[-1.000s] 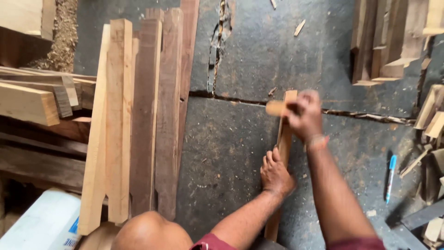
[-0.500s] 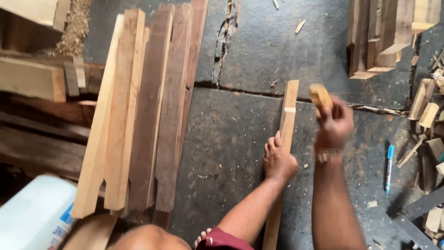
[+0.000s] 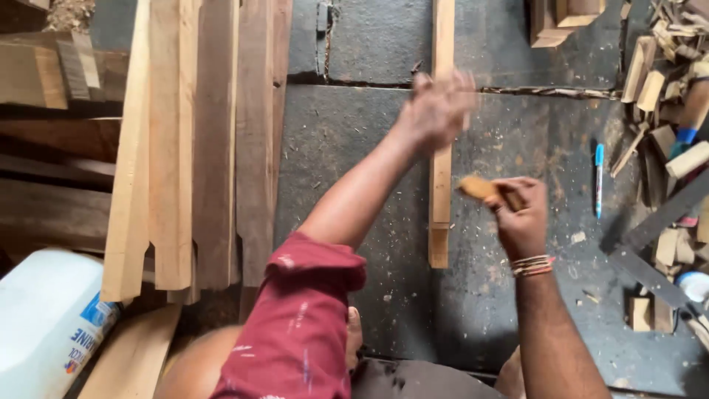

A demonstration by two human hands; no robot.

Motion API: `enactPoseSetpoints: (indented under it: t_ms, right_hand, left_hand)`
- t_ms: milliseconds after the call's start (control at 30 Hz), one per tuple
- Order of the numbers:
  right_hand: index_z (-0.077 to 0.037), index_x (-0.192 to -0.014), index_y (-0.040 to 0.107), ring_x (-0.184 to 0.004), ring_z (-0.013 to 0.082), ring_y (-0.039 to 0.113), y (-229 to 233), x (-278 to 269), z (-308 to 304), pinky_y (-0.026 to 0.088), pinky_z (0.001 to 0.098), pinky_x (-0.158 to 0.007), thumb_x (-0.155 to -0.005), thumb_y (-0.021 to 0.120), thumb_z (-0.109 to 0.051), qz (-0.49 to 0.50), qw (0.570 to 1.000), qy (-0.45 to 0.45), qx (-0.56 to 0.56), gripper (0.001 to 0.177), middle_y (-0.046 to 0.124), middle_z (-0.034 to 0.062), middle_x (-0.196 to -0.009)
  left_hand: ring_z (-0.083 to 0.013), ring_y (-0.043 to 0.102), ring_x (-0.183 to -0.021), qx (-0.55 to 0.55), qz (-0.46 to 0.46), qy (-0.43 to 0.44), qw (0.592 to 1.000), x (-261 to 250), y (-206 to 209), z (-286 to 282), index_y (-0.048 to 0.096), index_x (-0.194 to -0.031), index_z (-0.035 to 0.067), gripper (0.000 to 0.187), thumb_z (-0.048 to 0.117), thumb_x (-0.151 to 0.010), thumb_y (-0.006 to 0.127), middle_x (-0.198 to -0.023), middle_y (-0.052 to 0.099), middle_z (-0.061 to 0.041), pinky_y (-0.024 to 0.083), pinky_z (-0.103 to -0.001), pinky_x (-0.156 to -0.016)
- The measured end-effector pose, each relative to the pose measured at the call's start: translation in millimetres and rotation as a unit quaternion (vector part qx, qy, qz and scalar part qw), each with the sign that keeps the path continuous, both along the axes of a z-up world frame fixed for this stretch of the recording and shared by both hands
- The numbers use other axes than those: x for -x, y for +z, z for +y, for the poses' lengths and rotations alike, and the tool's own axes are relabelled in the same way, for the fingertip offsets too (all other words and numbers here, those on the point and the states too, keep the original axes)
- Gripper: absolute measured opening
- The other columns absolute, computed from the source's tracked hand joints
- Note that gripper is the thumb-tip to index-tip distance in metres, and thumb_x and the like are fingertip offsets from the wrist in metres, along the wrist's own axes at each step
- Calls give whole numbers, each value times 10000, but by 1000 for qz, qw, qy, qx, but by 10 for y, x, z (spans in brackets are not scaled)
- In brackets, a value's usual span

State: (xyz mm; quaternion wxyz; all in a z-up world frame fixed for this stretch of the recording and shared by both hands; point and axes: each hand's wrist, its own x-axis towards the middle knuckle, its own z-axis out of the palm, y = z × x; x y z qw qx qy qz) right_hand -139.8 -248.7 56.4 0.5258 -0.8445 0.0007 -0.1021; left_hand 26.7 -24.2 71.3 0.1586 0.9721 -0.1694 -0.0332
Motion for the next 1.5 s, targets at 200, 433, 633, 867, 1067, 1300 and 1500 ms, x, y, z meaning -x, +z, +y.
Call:
enactPoseSetpoints:
  t_ms: [200, 433, 633, 867, 1067, 1300, 1500]
  right_hand:
    - [-77, -1108, 771, -1160, 292, 571, 25, 521, 324, 512, 407, -1017, -790, 876, -190, 78, 987, 107, 94, 354, 528, 136, -1257]
    - [-87, -1081, 774, -1260, 353, 548, -121, 528, 479, 505, 438, -1050, -747, 890, -227, 68, 978, 148, 127, 380, 507, 179, -1352]
    - [-98, -1067, 756, -1188, 330, 579, -182, 385, 542, 537, 410, -983, -752, 885, -288, 70, 982, 145, 102, 389, 501, 173, -1324]
    - [-88, -1066, 739, -1002, 282, 577, -135, 398, 472, 530, 385, -843, -771, 873, -299, 80, 980, 161, 90, 387, 524, 115, -1114]
    - [-99, -1031, 740, -931, 268, 567, -98, 220, 592, 515, 377, -777, -745, 882, -291, 99, 981, 146, 84, 373, 526, 102, -1031]
    - [-106, -1033, 756, -917, 290, 558, -44, 422, 546, 491, 414, -819, -711, 885, -266, 103, 977, 153, 111, 383, 534, 88, -985]
    - [-106, -1045, 724, -963, 298, 565, -151, 256, 552, 496, 418, -855, -739, 888, -236, 67, 980, 139, 125, 370, 540, 99, -1027]
  left_hand:
    - [-248, 493, -1316, 30, -4, -231, 973, 678, -487, -103, 759, -730, 166, 328, 360, -934, 590, -938, 704, 6, 140, -640, -1197]
    - [-165, 558, -1131, 126, -72, -167, 975, 416, -530, -41, 716, -705, 174, 259, 307, -912, 633, -824, 650, 43, 69, -583, -1186]
    - [-154, 549, -1159, 186, -121, -162, 961, 347, -643, -26, 689, -728, 190, 189, 260, -887, 615, -830, 614, 44, 136, -530, -1099]
    - [-124, 550, -1070, 196, -100, -173, 960, 322, -584, 13, 667, -708, 197, 189, 254, -882, 621, -807, 586, 50, 219, -491, -989]
    - [-141, 558, -1136, 242, -95, -168, 951, 338, -670, 11, 644, -729, 183, 158, 252, -869, 620, -846, 571, 30, 213, -477, -994]
    - [-144, 549, -1172, 221, -135, -179, 949, 259, -602, 24, 655, -745, 185, 144, 263, -862, 628, -874, 592, 30, 205, -491, -1025]
    - [-153, 541, -1171, 203, -133, -159, 957, 318, -701, 25, 676, -740, 216, 164, 287, -886, 657, -881, 614, 53, 188, -488, -1014]
